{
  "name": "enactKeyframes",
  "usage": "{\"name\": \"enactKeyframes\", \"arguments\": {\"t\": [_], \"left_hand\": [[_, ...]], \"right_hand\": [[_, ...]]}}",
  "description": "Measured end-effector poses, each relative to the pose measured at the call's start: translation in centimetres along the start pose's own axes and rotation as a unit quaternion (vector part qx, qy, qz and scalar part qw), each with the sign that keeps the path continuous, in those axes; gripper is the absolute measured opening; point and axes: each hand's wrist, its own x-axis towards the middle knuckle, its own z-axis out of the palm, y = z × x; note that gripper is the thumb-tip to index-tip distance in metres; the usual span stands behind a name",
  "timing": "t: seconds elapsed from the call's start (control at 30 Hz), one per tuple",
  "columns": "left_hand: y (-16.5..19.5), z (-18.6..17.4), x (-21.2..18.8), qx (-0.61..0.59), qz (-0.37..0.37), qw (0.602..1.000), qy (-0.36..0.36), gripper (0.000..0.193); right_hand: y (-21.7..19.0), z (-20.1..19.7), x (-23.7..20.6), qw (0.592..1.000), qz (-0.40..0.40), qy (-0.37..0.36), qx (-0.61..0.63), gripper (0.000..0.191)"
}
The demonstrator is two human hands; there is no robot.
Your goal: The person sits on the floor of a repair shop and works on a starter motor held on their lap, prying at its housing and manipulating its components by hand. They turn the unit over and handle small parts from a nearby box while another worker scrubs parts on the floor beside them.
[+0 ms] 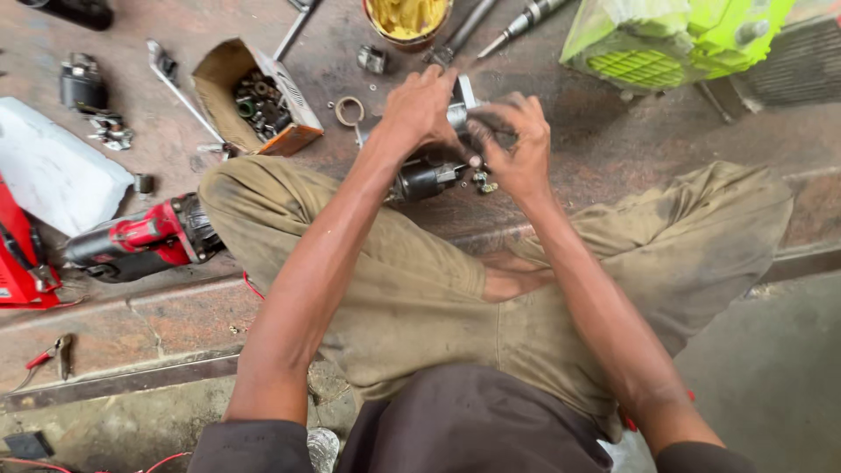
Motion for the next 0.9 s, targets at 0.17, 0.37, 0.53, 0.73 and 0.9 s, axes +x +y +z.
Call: {"name": "enactKeyframes", "arguments": {"t": [0.17,0.37,0.53,0.73,0.9], "left_hand": [[-2.9,-1.0,-1.5,0.001,0.066,0.998,0.016,0.142],[-9.1,-1.6,-5.4,-0.338,-0.165,0.926,0.031,0.105],[-6.5,1.1,-6.6,-0.341,-0.194,0.904,0.169,0.075],[-0.8,0.5,-8.8,-0.436,-0.058,0.805,0.398,0.037],[1.7,0.2,-9.1,-0.357,0.065,0.812,0.458,0.037]], "right_hand": [[0.3,1.2,0.8,0.997,0.052,0.026,0.049,0.017],[4.9,3.6,-0.2,0.982,0.137,0.079,0.104,0.018],[5.5,5.8,0.3,0.928,0.203,0.168,0.263,0.015],[4.8,2.7,1.8,0.644,0.268,0.216,0.683,0.012],[5.5,1.8,1.9,0.553,0.259,0.186,0.770,0.017]]}}
